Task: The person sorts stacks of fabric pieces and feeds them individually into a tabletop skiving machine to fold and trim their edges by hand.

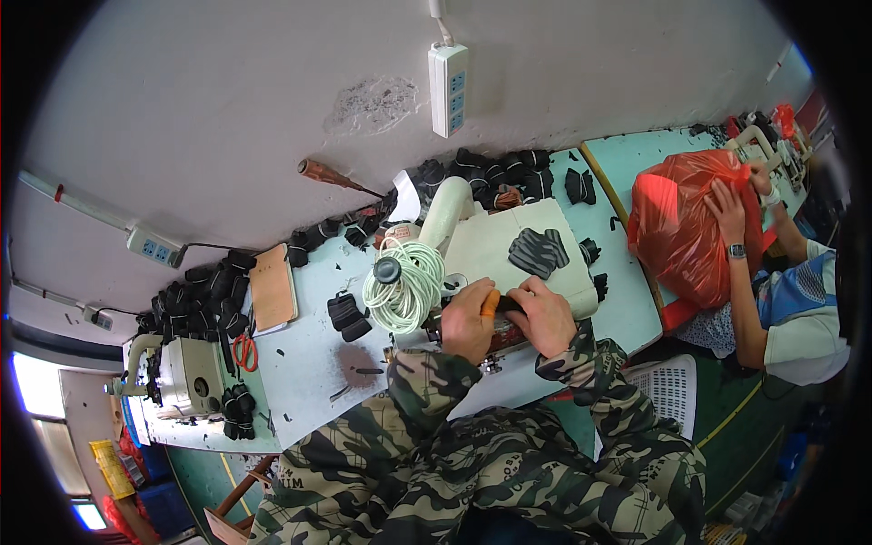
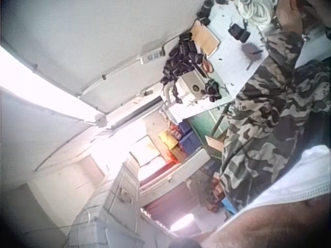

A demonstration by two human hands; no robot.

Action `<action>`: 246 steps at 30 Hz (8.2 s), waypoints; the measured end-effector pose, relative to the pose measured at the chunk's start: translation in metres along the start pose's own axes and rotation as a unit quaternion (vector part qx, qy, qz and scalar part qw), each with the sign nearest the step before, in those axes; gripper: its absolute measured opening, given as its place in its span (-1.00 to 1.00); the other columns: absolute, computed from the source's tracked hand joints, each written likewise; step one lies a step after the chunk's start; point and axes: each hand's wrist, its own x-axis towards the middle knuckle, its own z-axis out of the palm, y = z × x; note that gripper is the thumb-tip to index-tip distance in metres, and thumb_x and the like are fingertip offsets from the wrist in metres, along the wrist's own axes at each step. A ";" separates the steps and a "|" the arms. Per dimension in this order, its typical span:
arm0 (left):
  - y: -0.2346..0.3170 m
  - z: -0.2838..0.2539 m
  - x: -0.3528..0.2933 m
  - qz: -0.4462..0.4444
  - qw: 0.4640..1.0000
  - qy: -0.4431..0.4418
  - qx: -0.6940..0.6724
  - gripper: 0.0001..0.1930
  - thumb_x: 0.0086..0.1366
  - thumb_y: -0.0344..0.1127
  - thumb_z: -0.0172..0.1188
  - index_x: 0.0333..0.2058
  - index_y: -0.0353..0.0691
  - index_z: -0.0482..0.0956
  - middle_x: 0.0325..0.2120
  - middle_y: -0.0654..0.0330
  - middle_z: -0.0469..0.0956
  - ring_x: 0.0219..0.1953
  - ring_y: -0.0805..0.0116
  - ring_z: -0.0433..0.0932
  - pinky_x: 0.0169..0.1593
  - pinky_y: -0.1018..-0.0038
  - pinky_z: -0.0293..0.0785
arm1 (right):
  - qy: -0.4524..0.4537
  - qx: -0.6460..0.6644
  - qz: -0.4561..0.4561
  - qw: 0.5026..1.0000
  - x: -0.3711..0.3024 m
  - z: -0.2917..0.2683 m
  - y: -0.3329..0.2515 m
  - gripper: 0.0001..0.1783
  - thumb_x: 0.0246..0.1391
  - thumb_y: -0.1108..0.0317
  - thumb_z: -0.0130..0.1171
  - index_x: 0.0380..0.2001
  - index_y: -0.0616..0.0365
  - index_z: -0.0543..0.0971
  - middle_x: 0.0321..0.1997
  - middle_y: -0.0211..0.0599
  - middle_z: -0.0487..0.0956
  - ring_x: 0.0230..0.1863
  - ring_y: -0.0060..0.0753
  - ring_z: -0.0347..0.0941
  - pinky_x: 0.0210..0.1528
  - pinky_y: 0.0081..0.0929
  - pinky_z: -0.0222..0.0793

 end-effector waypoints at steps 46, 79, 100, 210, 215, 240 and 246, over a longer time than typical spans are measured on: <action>0.019 -0.074 -0.049 -0.015 0.962 -0.142 0.233 -0.77 -0.01 -0.34 0.24 -0.34 -0.21 0.47 -0.59 -0.03 0.51 -0.52 -0.10 0.52 -0.48 0.15 0.40 | -0.005 0.203 0.087 0.975 -0.036 0.021 -0.092 -0.35 0.08 0.02 0.11 0.04 0.32 0.23 -0.16 0.00 0.45 -0.28 0.08 0.50 -0.33 -0.11 0.42; 0.015 -0.077 -0.069 -0.251 0.941 -0.088 -0.211 -0.61 0.44 -0.13 -0.19 0.02 -0.32 0.35 -0.44 0.07 0.51 -0.74 0.37 0.51 -0.74 0.61 0.31 | 0.013 0.418 0.105 0.902 -0.026 0.049 -0.082 -0.76 0.11 0.32 0.14 -0.19 0.22 0.55 -0.54 -0.24 0.55 -0.54 -0.58 0.45 -0.49 -0.54 0.37; -0.034 -0.152 0.010 -0.536 0.769 -0.327 -0.120 -0.70 0.35 -0.25 -0.23 -0.12 -0.26 0.41 -0.52 -0.01 0.61 -0.83 0.47 0.38 -0.79 0.55 0.17 | -0.085 0.338 0.098 0.932 0.012 0.046 -0.074 -0.81 -0.03 0.44 0.22 -0.35 0.34 0.55 -0.51 -0.17 0.58 -0.53 -0.33 0.53 -0.44 -0.45 0.42; -0.045 -0.149 -0.016 -0.497 0.804 -0.240 -0.224 -0.71 0.38 -0.36 -0.08 -0.02 -0.42 0.40 -0.45 -0.03 0.58 -0.52 0.27 0.64 -0.53 0.58 0.57 | -0.115 0.233 -0.006 0.966 0.015 0.015 -0.056 -0.74 -0.06 0.39 0.20 -0.26 0.25 0.55 -0.35 -0.03 0.57 -0.33 0.05 0.50 -0.25 -0.24 0.40; -0.039 -0.132 -0.015 -0.475 0.816 -0.248 -0.217 -0.71 0.38 -0.35 -0.08 -0.03 -0.39 0.41 -0.47 0.01 0.58 -0.57 0.30 0.63 -0.59 0.58 0.52 | -0.126 0.250 -0.111 0.954 0.017 0.017 -0.057 -0.75 -0.08 0.45 0.21 -0.26 0.29 0.54 -0.30 -0.03 0.56 -0.29 0.01 0.50 -0.16 -0.30 0.41; -0.139 -0.138 -0.054 -0.427 0.896 -0.053 -0.110 -0.75 0.29 -0.39 -0.04 -0.10 -0.36 0.41 -0.49 0.10 0.56 -0.56 0.28 0.60 -0.60 0.51 0.47 | 0.196 0.015 -0.023 0.980 0.020 -0.015 -0.005 -0.57 -0.17 0.45 0.30 -0.13 0.23 0.53 -0.01 -0.11 0.49 0.01 -0.03 0.39 0.03 -0.25 0.30; -0.161 -0.125 -0.104 -0.549 0.770 -0.251 -0.204 -0.75 0.18 -0.46 0.10 -0.16 -0.39 0.52 -0.30 0.06 0.59 -0.34 0.30 0.61 -0.29 0.47 0.59 | 0.168 -0.033 -0.056 0.984 0.005 -0.004 0.009 -0.48 -0.24 0.38 0.36 -0.10 0.22 0.51 0.06 -0.18 0.45 0.15 -0.07 0.27 0.18 -0.11 0.11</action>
